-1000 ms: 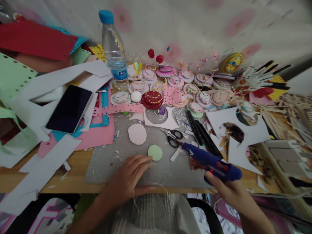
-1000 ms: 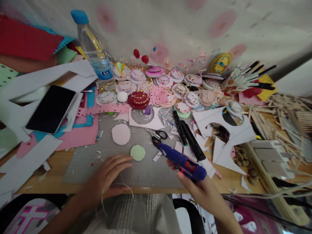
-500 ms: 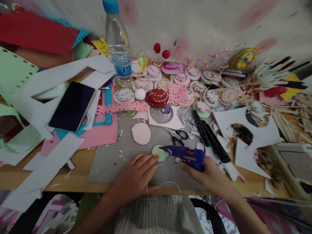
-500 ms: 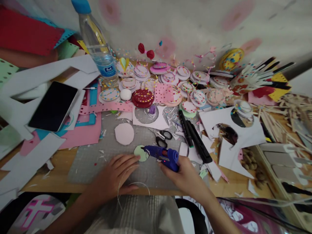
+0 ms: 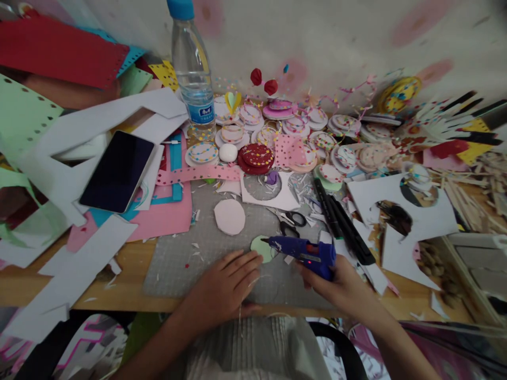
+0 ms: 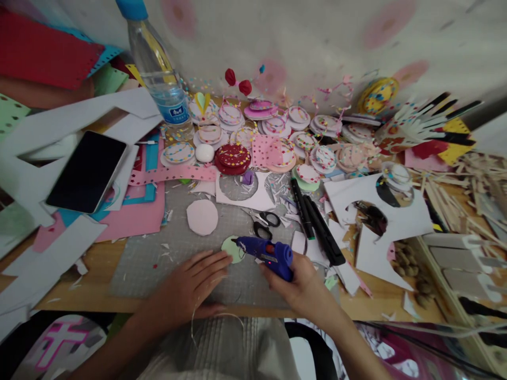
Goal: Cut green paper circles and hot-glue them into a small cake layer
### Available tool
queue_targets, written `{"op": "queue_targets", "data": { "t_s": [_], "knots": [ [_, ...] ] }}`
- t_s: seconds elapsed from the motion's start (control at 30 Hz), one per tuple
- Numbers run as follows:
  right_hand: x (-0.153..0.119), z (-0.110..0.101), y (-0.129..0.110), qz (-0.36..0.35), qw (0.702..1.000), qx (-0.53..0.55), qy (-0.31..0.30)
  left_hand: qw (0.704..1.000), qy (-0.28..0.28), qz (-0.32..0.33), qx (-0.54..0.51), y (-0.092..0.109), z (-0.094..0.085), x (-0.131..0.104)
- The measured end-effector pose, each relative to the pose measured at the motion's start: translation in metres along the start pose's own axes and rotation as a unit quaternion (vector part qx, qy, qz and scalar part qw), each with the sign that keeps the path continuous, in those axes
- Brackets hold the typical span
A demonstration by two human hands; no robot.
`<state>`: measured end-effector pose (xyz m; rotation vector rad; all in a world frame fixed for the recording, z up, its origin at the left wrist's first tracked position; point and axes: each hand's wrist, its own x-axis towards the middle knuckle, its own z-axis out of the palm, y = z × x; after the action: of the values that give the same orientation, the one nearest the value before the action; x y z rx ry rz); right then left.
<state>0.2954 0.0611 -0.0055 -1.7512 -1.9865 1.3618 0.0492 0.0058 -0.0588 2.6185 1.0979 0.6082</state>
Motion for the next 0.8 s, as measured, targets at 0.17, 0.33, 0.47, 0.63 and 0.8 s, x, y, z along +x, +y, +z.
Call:
{"op": "queue_targets", "data": {
  "t_s": [0.17,0.33,0.47,0.63,0.8],
  "knots": [
    [0.0044,0.0021,-0.0035,-0.028,0.999,-0.037,-0.021,1.0,-0.018,-0.006,-0.005,-0.0011,-0.0004,0.0015],
    [0.0067,0.0034,-0.0019,-0.024,0.998,-0.049,-0.019,1.0,-0.017,-0.008,-0.01,-0.0014,-0.0013,0.0022],
    [0.0077,0.0033,-0.0044,-0.019,0.999,-0.043,-0.025,1.0,-0.017,-0.009,-0.02,-0.0017,-0.0013,0.0022],
    [0.0081,0.0021,-0.0044,-0.025,0.999,-0.042,-0.022,0.999,-0.022,-0.017,-0.03,-0.002,-0.0013,0.0022],
    [0.0089,0.0017,-0.0041,-0.015,0.999,-0.038,-0.019,0.999,-0.019,-0.017,-0.029,-0.0019,-0.0015,0.0028]
  ]
}}
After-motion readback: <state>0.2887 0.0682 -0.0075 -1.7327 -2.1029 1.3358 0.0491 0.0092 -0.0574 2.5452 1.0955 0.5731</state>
